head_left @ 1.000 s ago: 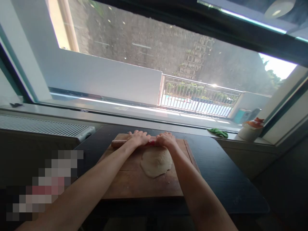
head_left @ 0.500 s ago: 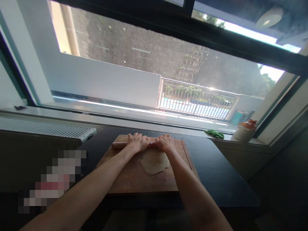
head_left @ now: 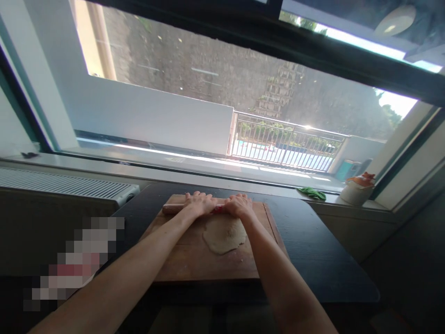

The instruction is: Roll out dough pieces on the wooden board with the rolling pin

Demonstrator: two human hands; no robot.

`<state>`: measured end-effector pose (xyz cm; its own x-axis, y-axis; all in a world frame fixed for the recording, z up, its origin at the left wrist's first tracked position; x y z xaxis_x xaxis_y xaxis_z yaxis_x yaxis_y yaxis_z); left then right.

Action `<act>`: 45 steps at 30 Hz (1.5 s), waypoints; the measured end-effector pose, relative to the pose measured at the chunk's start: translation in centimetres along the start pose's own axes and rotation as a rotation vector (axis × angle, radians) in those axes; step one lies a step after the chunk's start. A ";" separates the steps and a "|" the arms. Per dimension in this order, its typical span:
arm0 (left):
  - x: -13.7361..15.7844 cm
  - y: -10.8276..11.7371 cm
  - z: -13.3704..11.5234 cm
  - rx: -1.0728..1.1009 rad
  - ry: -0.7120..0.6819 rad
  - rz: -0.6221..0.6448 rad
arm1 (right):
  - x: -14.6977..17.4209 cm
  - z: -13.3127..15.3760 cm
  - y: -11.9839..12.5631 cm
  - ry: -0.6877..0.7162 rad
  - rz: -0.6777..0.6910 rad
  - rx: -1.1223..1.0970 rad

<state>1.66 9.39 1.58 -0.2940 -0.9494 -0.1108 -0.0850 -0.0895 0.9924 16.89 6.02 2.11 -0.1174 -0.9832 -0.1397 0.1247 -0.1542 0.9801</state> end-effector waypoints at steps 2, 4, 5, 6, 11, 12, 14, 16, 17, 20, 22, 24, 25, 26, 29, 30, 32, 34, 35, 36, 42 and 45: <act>1.1 0.2 -0.3 -0.010 -0.016 -0.035 | 1.1 0.1 0.3 0.007 -0.021 0.001; 1.9 0.4 -0.5 -0.001 0.003 -0.056 | 1.9 0.2 0.6 0.009 -0.037 0.003; 2.1 0.4 -0.6 0.004 0.012 -0.064 | 2.1 0.2 0.7 0.008 -0.042 0.004; 2.2 0.4 -0.6 0.007 0.018 -0.067 | 2.2 0.3 0.7 0.007 -0.043 0.005; 0.9 0.2 -0.2 0.007 0.013 -0.051 | 0.9 0.2 0.3 0.001 -0.022 0.004; 0.4 0.1 -0.1 0.013 0.018 -0.039 | 0.4 0.2 0.1 -0.002 -0.013 0.001; -0.8 -0.1 0.2 0.037 0.044 -0.006 | -0.9 0.1 -0.3 -0.010 0.010 -0.006; -2.0 -0.3 0.5 0.063 0.076 0.032 | -2.1 0.0 -0.7 -0.024 0.038 -0.013; -2.6 -0.4 0.7 0.071 0.084 0.047 | -2.6 -0.1 -0.8 -0.031 0.050 -0.016; -3.7 -0.6 0.8 0.065 0.089 0.065 | -3.5 -0.2 -1.0 -0.040 0.074 -0.024; -3.7 -0.5 0.8 0.053 0.088 0.070 | -3.5 -0.2 -1.0 -0.039 0.081 -0.028; -3.1 -0.3 0.6 0.045 0.079 0.087 | -3.0 -0.2 -0.9 -0.037 0.084 -0.028; -2.5 -0.1 0.4 0.038 0.066 0.094 | -2.6 -0.2 -0.7 -0.035 0.082 -0.026; -1.9 0.1 0.3 0.027 0.050 0.095 | -2.1 -0.2 -0.6 -0.032 0.077 -0.024; 0.1 0.5 -0.2 -0.014 0.009 0.037 | -0.2 0.0 0.0 -0.020 0.047 -0.013; 0.7 0.5 -0.3 -0.020 0.005 0.004 | 0.4 0.1 0.3 -0.017 0.036 -0.009; 1.6 0.5 -0.5 -0.013 0.008 -0.052 | 1.5 0.2 0.8 -0.012 0.019 -0.003; 2.0 0.4 -0.5 0.001 0.014 -0.078 | 2.1 0.3 1.1 -0.010 0.014 0.001; 2.0 0.3 -0.5 0.004 0.017 -0.080 | 2.2 0.3 1.1 -0.010 0.015 0.003; 1.9 0.2 -0.5 0.004 0.019 -0.079 | 2.1 0.4 1.1 -0.012 0.019 0.006; -0.4 0.1 0.1 0.021 0.049 -0.017 | -1.0 0.1 -0.2 -0.031 0.074 0.009; -2.3 -0.2 0.5 0.056 0.099 0.013 | -2.9 -0.1 -1.0 -0.033 0.116 0.004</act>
<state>1.86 11.75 1.65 -0.2002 -0.9757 -0.0891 -0.1355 -0.0625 0.9888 17.19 9.01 1.49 -0.1351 -0.9906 -0.0206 0.1352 -0.0391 0.9900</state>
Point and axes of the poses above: each hand's wrist, its own x-axis away from the middle knuckle, its own y-axis out of the back of the hand, z = x × y, the point moved 2 cm from there along -x, towards the middle knuckle, and after that the axes turned 5 degrees about -z, right-handed, at the moved point
